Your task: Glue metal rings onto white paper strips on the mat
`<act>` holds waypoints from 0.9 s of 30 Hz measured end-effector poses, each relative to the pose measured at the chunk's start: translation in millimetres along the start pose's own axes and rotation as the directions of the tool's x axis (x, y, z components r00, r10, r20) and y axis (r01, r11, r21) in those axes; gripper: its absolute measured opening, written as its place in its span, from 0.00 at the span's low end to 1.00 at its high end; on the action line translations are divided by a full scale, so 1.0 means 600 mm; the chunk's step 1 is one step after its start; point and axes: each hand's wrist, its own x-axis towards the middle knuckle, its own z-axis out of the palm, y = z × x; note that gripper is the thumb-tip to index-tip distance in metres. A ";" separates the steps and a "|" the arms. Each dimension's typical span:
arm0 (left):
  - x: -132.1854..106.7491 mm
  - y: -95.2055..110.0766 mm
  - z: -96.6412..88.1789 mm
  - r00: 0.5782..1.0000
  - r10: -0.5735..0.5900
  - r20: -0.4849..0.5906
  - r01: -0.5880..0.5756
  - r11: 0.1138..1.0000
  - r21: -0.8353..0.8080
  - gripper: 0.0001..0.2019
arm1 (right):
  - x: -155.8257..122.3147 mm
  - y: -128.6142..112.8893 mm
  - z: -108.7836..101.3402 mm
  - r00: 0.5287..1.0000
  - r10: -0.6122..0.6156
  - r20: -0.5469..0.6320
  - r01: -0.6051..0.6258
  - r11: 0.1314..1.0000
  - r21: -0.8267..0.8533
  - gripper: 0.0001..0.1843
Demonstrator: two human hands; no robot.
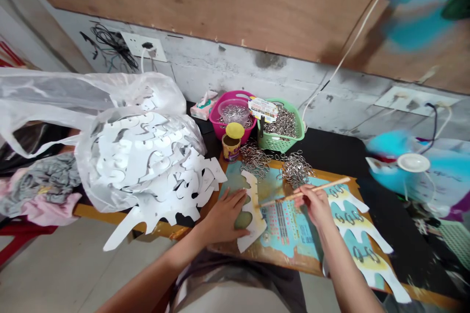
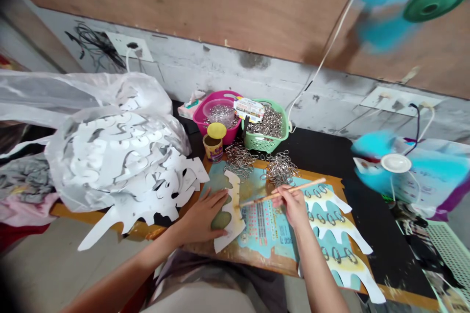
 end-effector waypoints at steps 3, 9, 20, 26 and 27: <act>0.000 0.001 0.001 0.999 -0.034 0.037 0.033 0.999 0.006 0.49 | -0.006 0.003 -0.002 0.993 0.036 0.109 -0.030 0.998 -0.058 0.14; 0.000 0.005 -0.002 1.000 -0.012 -0.004 0.012 1.000 0.007 0.46 | -0.031 0.002 -0.012 0.999 -0.011 0.050 0.014 0.999 -0.052 0.15; 0.001 0.004 -0.003 1.000 -0.011 0.006 0.011 1.000 -0.017 0.47 | -0.073 0.014 -0.039 0.998 0.028 0.065 -0.022 0.995 -0.094 0.16; -0.014 0.025 -0.003 0.999 -0.014 -0.051 0.013 1.000 -0.025 0.36 | -0.091 0.020 -0.040 0.999 0.032 -0.030 -0.035 0.996 -0.088 0.16; -0.018 0.035 -0.001 0.998 -0.010 -0.059 0.009 1.000 -0.027 0.29 | -0.094 0.021 -0.041 1.000 0.031 -0.007 -0.031 0.994 -0.102 0.16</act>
